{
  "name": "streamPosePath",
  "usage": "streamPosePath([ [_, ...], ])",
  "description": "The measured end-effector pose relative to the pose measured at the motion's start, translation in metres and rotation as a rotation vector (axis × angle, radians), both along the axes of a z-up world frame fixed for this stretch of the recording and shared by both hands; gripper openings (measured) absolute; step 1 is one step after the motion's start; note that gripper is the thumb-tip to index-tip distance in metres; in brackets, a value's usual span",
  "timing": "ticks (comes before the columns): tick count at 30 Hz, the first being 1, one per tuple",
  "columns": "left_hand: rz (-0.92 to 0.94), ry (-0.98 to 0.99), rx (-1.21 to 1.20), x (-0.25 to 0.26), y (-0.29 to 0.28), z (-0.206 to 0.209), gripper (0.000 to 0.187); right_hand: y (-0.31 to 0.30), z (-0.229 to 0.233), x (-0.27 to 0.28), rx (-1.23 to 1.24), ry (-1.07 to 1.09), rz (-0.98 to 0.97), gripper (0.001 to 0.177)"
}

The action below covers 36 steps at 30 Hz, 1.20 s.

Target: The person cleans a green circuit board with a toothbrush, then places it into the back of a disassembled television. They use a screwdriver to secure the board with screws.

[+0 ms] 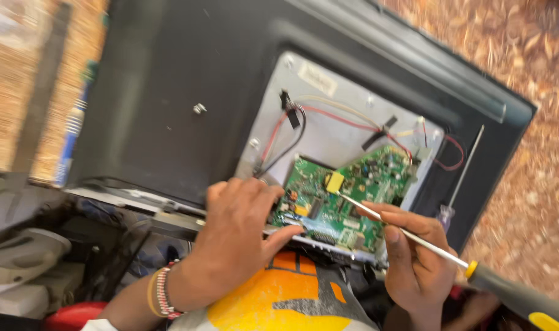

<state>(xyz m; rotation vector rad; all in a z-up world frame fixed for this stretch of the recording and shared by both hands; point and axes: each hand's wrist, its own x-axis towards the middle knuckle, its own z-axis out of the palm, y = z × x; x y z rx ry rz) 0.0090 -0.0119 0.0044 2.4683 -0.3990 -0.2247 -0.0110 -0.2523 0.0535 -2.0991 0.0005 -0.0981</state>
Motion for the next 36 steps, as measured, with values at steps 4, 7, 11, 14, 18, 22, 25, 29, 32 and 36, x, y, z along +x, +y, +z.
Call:
streamPosePath([
  [4,0.063,-0.115,0.019,0.005,-0.004,-0.002,0.047,-0.001,0.002,0.006,0.103,-0.115,-0.02,0.022],
  [7,0.082,-0.048,-0.016,0.013,-0.007,-0.002,0.032,-0.025,-0.011,0.005,0.014,-0.177,-0.141,0.035],
  [11,0.064,0.3,-0.071,0.03,-0.013,-0.002,0.03,-0.105,-0.098,-0.005,0.296,-0.16,-0.147,0.034],
  [14,0.082,0.313,-0.028,0.043,-0.017,-0.005,0.031,-0.121,-0.105,-0.014,0.439,-0.062,-0.182,0.041],
  [18,0.133,0.312,-0.014,0.054,-0.019,-0.01,0.024,-0.133,-0.135,-0.036,0.453,0.056,-0.2,0.041],
  [22,0.157,0.347,0.029,0.055,-0.024,-0.004,0.017,-0.08,-0.106,-0.037,0.354,-0.051,-0.307,0.042],
  [25,0.187,0.288,0.005,0.051,-0.024,-0.009,0.018,-0.094,-0.137,-0.042,0.534,-0.106,-0.245,0.029],
  [29,0.229,0.261,-0.023,0.048,-0.025,-0.009,0.019,-0.078,-0.135,-0.044,0.584,-0.165,-0.279,0.028],
  [32,0.25,0.201,-0.02,0.048,-0.025,-0.012,0.018,-0.071,-0.132,-0.042,0.596,-0.129,-0.274,0.026],
  [36,0.285,0.14,0.0,0.042,-0.029,-0.014,0.017,-0.06,-0.106,-0.045,0.676,-0.092,-0.214,0.022],
])
